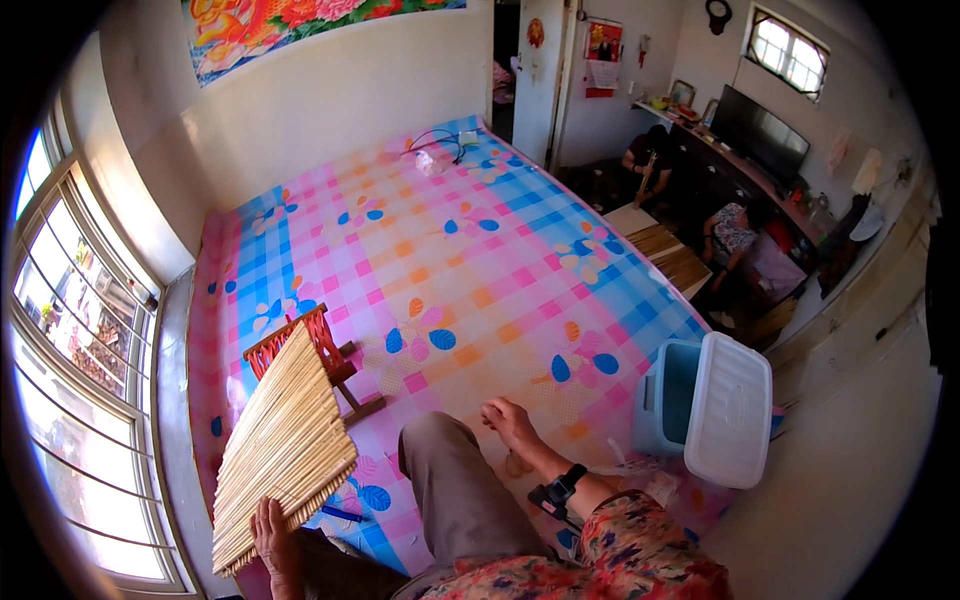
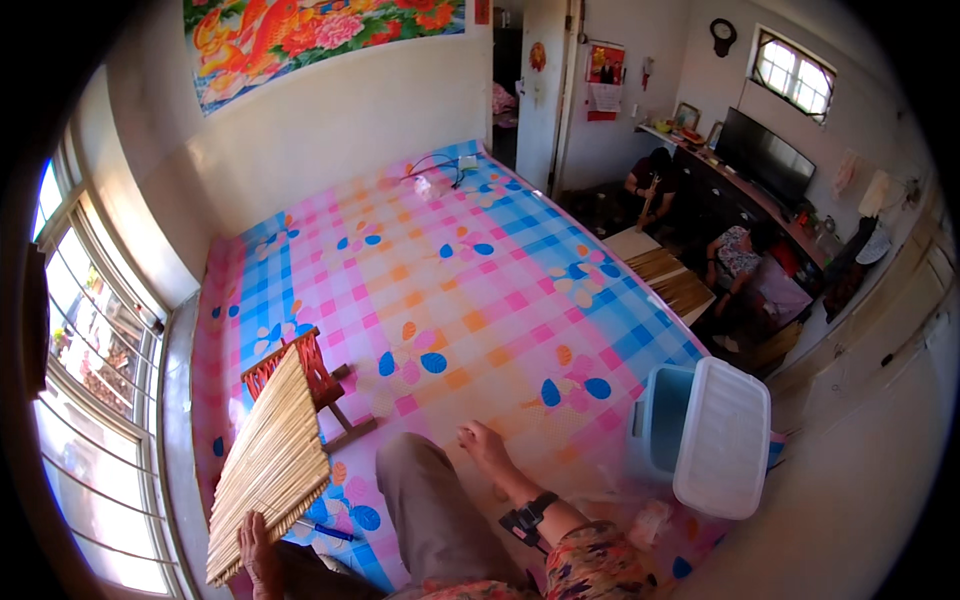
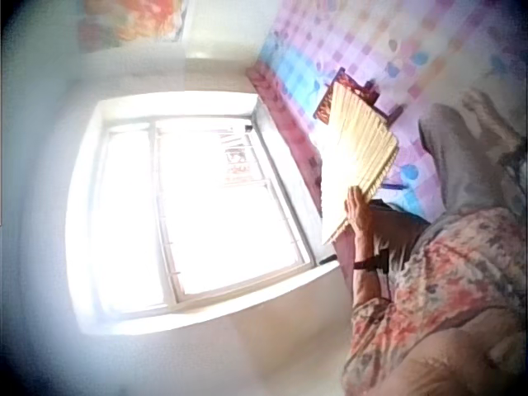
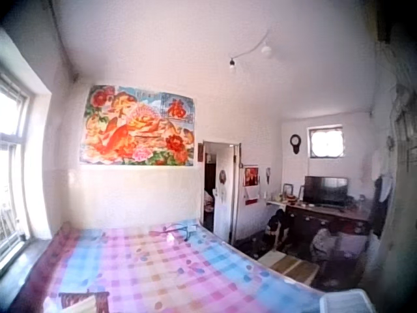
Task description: The person binds together a series of bamboo sticks using white thread and a small tool, periodically checking the tension and trimming the thread with scissors.
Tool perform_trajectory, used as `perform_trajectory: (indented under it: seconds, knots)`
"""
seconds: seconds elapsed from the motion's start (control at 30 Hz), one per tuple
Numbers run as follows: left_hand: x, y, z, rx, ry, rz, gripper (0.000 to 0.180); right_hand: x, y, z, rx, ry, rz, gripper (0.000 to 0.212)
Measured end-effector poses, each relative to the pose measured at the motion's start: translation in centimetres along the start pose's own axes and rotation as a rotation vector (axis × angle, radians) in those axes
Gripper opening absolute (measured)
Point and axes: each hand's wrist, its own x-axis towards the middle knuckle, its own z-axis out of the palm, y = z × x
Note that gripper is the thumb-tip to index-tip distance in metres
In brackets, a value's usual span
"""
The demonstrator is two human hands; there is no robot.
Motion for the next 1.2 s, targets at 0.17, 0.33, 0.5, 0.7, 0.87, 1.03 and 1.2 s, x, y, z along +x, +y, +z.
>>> perform_trajectory:
  seconds: [0.17,0.33,0.5,0.7,0.87,1.03,1.2]
  knots:
    - [-1.0,-0.5,-0.8,-0.111,0.077,-0.097,0.032,-1.6,-8.0,4.3,-0.143,0.168,-0.427,0.021]
    - [-1.1,1.1,0.2,-0.034,0.088,0.047,0.027,-4.1,-8.3,8.6,-0.43,0.194,-0.711,0.031]
    - [-2.0,0.3,0.1,-0.034,0.11,0.076,0.027,-5.1,-8.9,11.2,-0.468,0.126,-0.753,0.041]
    - [-1.5,0.9,-0.8,-0.069,0.18,0.002,0.022,-5.4,-10.9,11.4,-0.639,0.08,-0.829,0.037]
    - [-2.2,-0.3,-0.8,-0.079,0.156,0.012,0.026,-3.4,-11.9,14.3,-0.805,-0.198,-0.951,0.024]
    - [-2.2,-0.2,-0.9,-0.128,0.067,0.018,0.029,-3.0,-11.2,15.1,-0.959,-0.225,-0.962,0.017]
    - [-2.6,-0.1,-0.8,-0.118,0.071,-0.028,0.029,-3.6,-12.0,15.0,-0.999,-0.177,-1.013,0.015]
